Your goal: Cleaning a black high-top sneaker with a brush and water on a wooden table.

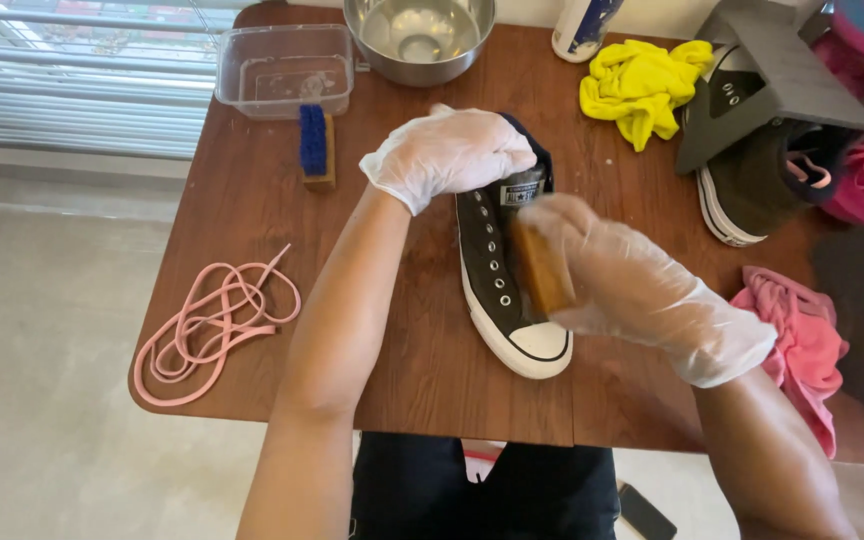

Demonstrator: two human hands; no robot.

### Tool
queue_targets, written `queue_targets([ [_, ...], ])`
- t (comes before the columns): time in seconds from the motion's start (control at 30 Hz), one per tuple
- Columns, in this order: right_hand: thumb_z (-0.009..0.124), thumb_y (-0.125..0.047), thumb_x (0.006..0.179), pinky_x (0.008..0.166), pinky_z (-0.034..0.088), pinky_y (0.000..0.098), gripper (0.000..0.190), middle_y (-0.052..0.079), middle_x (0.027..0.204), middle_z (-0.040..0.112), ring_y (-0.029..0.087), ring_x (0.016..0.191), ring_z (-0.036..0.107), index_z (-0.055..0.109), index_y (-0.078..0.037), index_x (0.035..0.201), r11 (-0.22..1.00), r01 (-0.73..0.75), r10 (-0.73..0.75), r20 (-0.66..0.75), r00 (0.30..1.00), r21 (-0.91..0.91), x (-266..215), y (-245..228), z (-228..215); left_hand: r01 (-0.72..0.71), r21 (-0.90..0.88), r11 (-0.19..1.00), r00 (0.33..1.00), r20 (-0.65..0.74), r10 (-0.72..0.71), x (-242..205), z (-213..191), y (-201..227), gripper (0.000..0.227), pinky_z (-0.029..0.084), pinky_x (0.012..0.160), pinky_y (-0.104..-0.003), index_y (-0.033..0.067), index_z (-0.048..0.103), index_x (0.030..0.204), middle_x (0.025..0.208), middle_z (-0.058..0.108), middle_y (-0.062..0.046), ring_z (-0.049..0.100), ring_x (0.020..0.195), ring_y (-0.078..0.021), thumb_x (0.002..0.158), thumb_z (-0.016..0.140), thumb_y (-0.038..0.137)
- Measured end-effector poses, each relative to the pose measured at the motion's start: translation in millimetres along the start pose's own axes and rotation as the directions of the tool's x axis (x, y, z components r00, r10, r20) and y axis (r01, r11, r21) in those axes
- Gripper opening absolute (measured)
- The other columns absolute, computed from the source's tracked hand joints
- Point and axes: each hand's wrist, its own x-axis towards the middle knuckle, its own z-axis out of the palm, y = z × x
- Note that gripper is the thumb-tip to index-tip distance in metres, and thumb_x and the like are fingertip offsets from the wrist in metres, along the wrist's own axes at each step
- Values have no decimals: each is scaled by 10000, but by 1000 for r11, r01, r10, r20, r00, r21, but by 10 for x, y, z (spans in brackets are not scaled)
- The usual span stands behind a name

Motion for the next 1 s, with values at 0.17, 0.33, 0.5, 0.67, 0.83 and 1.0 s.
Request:
queue_targets([
  [0.17,986,-389,571,847,593,500,1218,154,1517,394,382,984,705,308,-112,1543,996,-10,10,4,1000,-92,-57,-57,-91,344,-58,937,934,119,-336,-328,-421,376,151,326,857,-451,274,628,941,981,589,59,465,1077,-234,907,539,391],
  [0.33,939,-69,644,1024,506,442,1026,238,1453,410,392,1347,512,338,-13,1474,993,115,-84,-485,870,35,-88,-52,-131,254,-39,966,967,20,-253,-254,-242,294,217,506,773,-436,191,747,911,880,692,-47,591,985,-288,898,586,337],
  [0.5,1008,-162,443,1004,557,571,1294,148,1465,367,449,1191,625,287,-132,1517,989,-88,107,-160,981,118,-182,-28,106,97,-206,974,993,-49,-109,-342,-249,318,237,523,966,-476,234,785,1063,1104,747,-107,676,1097,-382,932,622,347],
  [0.67,970,-76,491,1006,560,562,1173,135,1455,406,453,1204,613,348,-121,1485,988,-47,61,-93,994,147,-199,-68,-36,74,-271,960,995,-38,-87,-282,-121,288,320,510,999,-484,223,737,1173,1189,728,-111,661,1145,-377,979,521,357],
  [0.83,933,-134,664,982,557,560,1109,154,1467,345,460,1264,576,283,-110,1562,998,26,3,-406,914,64,6,-72,-4,83,-258,962,995,-33,-95,-183,-23,187,332,524,963,-443,240,729,1192,1129,742,-74,678,1125,-332,975,499,340],
  [1.0,967,-84,537,980,593,541,1164,117,1483,423,415,1071,694,352,-127,1524,986,-46,50,20,999,-159,-7,-185,-82,65,-324,944,997,-19,-76,-208,-57,135,352,512,978,-476,210,737,1130,1147,748,-94,675,1126,-359,925,521,398],
])
